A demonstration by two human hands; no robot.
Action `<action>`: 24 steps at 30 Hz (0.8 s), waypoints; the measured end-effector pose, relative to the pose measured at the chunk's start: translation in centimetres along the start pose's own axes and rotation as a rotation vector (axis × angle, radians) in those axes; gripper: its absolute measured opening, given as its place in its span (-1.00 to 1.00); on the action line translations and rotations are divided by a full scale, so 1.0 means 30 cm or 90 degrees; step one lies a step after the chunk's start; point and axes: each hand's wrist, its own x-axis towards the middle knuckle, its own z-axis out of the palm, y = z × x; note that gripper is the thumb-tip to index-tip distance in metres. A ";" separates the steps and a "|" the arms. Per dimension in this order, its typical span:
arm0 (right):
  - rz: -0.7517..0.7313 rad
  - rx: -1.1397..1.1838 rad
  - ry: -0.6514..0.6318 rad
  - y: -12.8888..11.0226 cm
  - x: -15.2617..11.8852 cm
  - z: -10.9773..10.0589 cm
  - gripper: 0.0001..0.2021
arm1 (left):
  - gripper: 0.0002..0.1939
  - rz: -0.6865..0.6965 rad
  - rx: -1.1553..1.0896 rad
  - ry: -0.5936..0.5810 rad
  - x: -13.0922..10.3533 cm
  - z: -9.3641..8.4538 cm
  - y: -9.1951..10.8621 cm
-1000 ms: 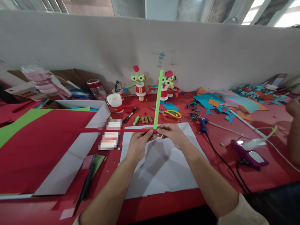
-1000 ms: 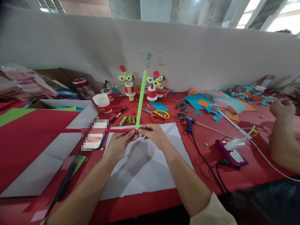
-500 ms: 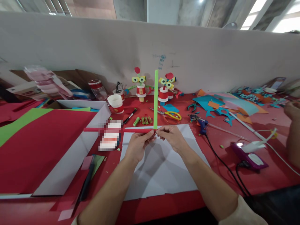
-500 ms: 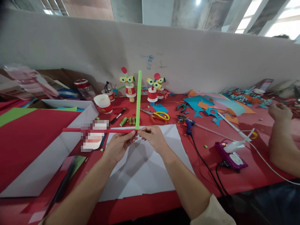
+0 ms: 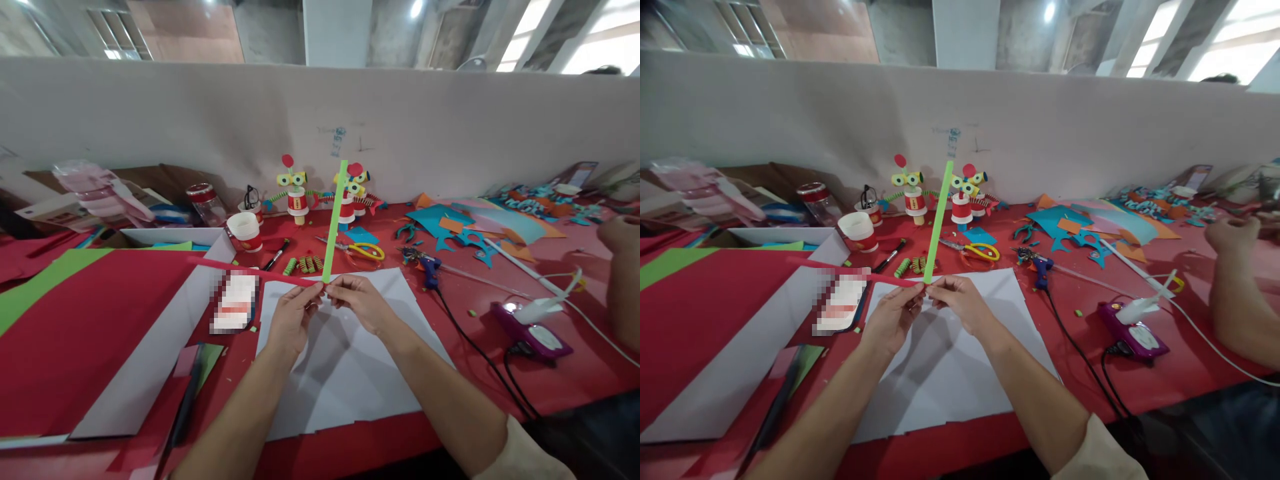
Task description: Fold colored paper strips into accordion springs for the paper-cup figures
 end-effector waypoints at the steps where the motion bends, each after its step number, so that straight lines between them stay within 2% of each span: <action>1: 0.009 -0.005 -0.009 -0.001 0.003 -0.006 -0.79 | -0.79 -0.002 -0.002 0.014 0.002 -0.001 0.000; 6: -0.012 -0.068 0.042 0.006 0.011 -0.020 -0.76 | -0.72 -0.035 -0.049 0.049 0.016 -0.009 0.001; 11: -0.091 -0.206 0.002 0.022 0.002 0.005 -0.76 | -0.77 -0.038 -0.068 0.028 0.013 -0.005 -0.004; 14: -0.090 -0.240 0.015 0.024 0.003 0.001 -0.80 | -0.79 -0.020 -0.094 0.030 0.007 -0.002 0.000; 16: -0.086 -0.249 0.058 0.023 0.007 -0.011 -0.81 | -0.78 -0.011 -0.092 0.043 0.003 -0.001 0.002; 19: -0.097 -0.240 0.177 0.018 0.012 -0.026 -0.64 | -0.76 -0.003 -0.027 0.038 -0.007 0.003 -0.004; 20: -0.098 -0.226 0.194 0.017 0.013 -0.028 -0.60 | -0.76 0.003 0.005 0.032 -0.011 0.006 -0.008; 22: -0.086 -0.182 0.164 0.013 0.012 -0.026 -0.62 | -0.75 0.023 0.065 0.018 -0.017 0.009 -0.014; 24: -0.064 -0.128 0.098 0.008 0.008 -0.018 -0.70 | -0.76 0.037 0.107 0.000 -0.020 0.009 -0.016</action>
